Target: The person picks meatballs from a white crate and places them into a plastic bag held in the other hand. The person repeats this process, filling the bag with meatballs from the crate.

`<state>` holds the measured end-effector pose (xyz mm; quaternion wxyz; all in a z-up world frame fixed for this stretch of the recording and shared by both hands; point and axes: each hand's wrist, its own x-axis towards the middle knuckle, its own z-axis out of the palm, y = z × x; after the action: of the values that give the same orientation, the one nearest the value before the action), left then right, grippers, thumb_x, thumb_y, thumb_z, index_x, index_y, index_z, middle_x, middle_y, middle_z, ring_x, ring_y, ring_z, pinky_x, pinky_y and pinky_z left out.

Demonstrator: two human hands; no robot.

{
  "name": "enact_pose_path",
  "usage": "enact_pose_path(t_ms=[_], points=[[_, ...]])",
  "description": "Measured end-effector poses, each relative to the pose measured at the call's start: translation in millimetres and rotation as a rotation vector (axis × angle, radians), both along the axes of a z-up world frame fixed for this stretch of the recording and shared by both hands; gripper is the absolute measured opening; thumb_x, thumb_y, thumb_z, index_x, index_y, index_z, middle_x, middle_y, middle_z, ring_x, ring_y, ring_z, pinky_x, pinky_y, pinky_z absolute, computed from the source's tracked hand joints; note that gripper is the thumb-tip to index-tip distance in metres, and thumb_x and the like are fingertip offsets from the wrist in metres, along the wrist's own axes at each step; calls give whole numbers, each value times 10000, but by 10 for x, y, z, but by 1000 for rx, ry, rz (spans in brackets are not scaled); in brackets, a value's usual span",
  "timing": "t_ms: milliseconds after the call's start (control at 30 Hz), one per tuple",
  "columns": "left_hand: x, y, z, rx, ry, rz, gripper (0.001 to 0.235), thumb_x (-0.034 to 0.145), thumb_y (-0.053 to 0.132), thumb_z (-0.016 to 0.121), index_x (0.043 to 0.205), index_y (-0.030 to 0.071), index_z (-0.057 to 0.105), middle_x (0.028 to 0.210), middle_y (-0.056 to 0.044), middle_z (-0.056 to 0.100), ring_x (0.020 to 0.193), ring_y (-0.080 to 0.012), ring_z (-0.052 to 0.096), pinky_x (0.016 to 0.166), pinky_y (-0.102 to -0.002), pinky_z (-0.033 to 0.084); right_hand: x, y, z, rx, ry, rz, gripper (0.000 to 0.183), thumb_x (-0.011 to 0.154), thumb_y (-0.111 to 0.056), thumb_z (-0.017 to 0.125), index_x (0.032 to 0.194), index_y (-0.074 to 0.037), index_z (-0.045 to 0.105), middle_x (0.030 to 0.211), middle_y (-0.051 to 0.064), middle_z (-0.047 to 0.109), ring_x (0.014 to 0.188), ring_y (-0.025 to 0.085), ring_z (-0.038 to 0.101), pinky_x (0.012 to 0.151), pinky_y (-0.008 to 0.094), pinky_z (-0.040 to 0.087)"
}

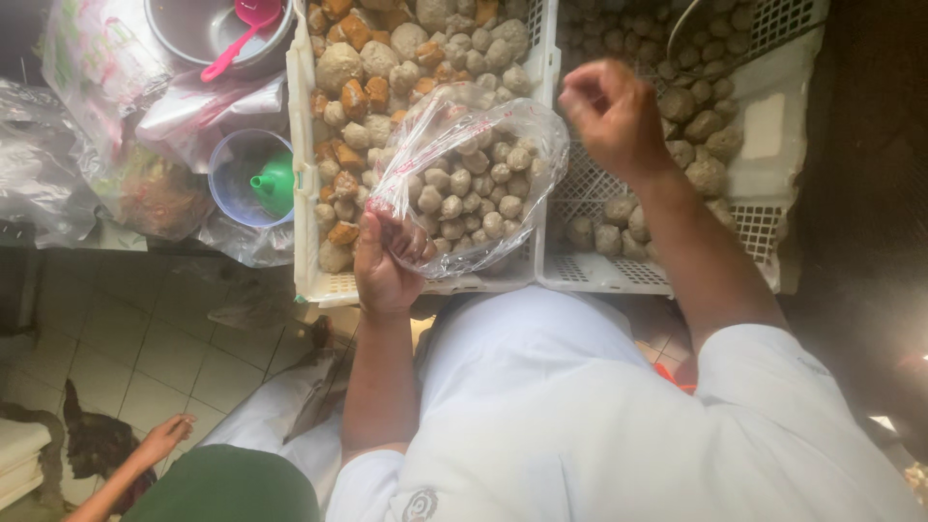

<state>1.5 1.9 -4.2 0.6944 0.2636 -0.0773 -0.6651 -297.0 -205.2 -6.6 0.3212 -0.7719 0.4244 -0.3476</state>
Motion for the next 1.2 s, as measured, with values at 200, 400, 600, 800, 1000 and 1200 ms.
enact_pose_path(t_ms=[200,400,600,800,1000,1200], points=[[15,-12,14,-1,-34,16,309,1080,458,548,1061,167,648,758,-1,400,651,-140,408,615,-315,370,-326,-896,-1507,-389,563,-115,464,747,-136,770,1188,-6,701,1190,315,641,1043,492,590,919,565,501],[4,-5,43,-21,-17,11,302,1088,440,555,1039,147,605,762,8,397,676,-162,431,630,-328,387,-710,-817,-2114,-256,767,-94,205,1036,4,642,1237,-9,682,1231,244,666,1187,450,609,1019,502,516],[27,9,90,-77,10,-25,284,1101,422,540,1074,149,613,772,1,432,706,-164,452,653,-338,397,-878,-281,-1085,104,350,-191,271,992,-86,748,1228,24,670,1140,243,681,1019,374,651,869,488,526],[22,-6,118,-57,5,-45,300,1115,419,497,1099,143,615,785,-26,489,699,-161,456,645,-332,403,-265,390,372,402,-201,-144,292,1108,-88,635,1392,-39,589,1291,74,674,956,103,661,798,257,615],[5,-26,77,-35,-10,-45,298,1106,439,503,1132,173,633,760,-1,460,660,-133,420,615,-306,385,307,629,473,-51,-67,259,280,1070,-96,643,1327,2,592,1256,214,654,1017,179,711,788,276,641],[11,0,10,-49,1,-35,280,1105,461,533,1142,213,657,755,31,407,659,-115,397,620,-290,368,-97,-435,-655,10,97,-204,185,1034,-83,686,1195,8,666,1090,200,735,1008,332,721,877,439,579]])
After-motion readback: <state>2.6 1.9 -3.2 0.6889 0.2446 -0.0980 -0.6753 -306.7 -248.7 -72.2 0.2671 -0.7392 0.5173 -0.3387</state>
